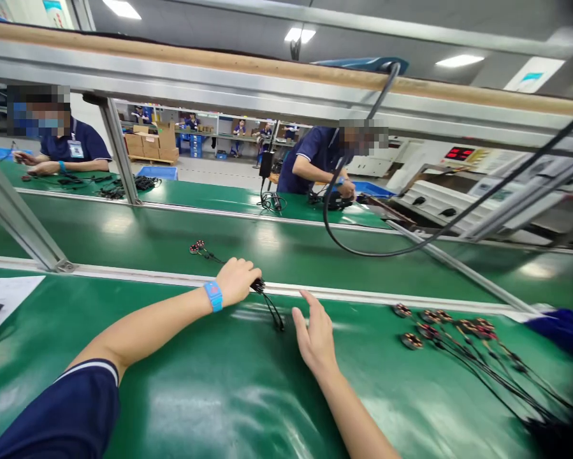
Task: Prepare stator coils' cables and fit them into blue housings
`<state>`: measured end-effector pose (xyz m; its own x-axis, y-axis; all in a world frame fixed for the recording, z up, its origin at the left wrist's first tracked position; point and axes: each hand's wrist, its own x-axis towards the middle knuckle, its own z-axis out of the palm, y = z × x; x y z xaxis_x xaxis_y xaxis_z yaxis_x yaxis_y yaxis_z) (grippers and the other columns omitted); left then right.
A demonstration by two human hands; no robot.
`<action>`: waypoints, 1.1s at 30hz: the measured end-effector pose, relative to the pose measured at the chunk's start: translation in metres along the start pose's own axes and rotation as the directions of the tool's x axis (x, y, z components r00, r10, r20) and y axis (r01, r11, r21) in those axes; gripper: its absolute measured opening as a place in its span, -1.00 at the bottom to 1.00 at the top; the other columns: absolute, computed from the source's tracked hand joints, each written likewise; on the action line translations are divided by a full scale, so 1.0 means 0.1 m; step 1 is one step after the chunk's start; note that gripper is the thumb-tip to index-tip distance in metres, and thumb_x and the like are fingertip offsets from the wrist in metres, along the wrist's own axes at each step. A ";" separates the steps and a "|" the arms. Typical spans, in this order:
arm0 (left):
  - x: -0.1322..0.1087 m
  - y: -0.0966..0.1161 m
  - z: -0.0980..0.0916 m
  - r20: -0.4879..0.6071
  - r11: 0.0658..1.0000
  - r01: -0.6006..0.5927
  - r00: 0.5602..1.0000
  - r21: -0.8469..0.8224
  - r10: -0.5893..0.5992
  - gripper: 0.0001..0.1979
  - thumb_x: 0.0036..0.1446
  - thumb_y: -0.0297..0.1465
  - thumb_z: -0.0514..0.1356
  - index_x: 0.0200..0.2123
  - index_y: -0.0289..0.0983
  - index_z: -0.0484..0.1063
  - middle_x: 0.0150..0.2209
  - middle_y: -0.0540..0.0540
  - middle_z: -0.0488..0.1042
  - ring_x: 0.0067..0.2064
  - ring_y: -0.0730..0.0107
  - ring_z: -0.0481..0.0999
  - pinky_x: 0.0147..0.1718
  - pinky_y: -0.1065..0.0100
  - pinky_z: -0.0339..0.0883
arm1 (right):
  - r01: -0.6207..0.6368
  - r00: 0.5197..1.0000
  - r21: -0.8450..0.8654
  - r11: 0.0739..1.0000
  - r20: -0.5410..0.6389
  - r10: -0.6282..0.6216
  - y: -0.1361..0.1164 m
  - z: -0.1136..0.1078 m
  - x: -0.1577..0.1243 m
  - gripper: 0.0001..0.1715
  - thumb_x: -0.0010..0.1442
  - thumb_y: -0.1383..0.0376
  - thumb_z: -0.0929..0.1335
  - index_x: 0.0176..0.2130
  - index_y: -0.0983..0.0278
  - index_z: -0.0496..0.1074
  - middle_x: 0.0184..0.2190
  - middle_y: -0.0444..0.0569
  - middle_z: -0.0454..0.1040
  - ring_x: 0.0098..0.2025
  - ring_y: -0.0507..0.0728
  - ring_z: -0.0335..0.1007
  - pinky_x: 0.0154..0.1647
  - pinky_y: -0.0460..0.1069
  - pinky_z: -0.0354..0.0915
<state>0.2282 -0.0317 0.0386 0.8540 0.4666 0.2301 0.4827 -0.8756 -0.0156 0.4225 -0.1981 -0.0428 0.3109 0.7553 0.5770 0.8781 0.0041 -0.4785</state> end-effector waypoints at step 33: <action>0.58 -0.92 0.32 0.373 0.998 0.054 0.927 -0.038 -0.036 -0.63 0.34 -0.23 0.22 0.12 -0.28 0.40 0.07 -0.19 0.46 0.02 0.20 0.52 0.01 0.05 0.47 | -0.488 0.871 0.550 0.678 0.263 0.414 0.30 -0.64 0.21 -0.43 0.05 0.00 0.48 -0.08 0.32 0.47 -0.26 -0.01 0.55 -0.47 0.05 0.44 -0.41 -0.01 0.44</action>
<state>0.2394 0.0800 0.0225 0.8465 0.5109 -0.1495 0.5208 -0.8530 0.0336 0.4788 -0.2240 -0.0022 0.5386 0.8324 0.1304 0.2430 -0.0053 -0.9700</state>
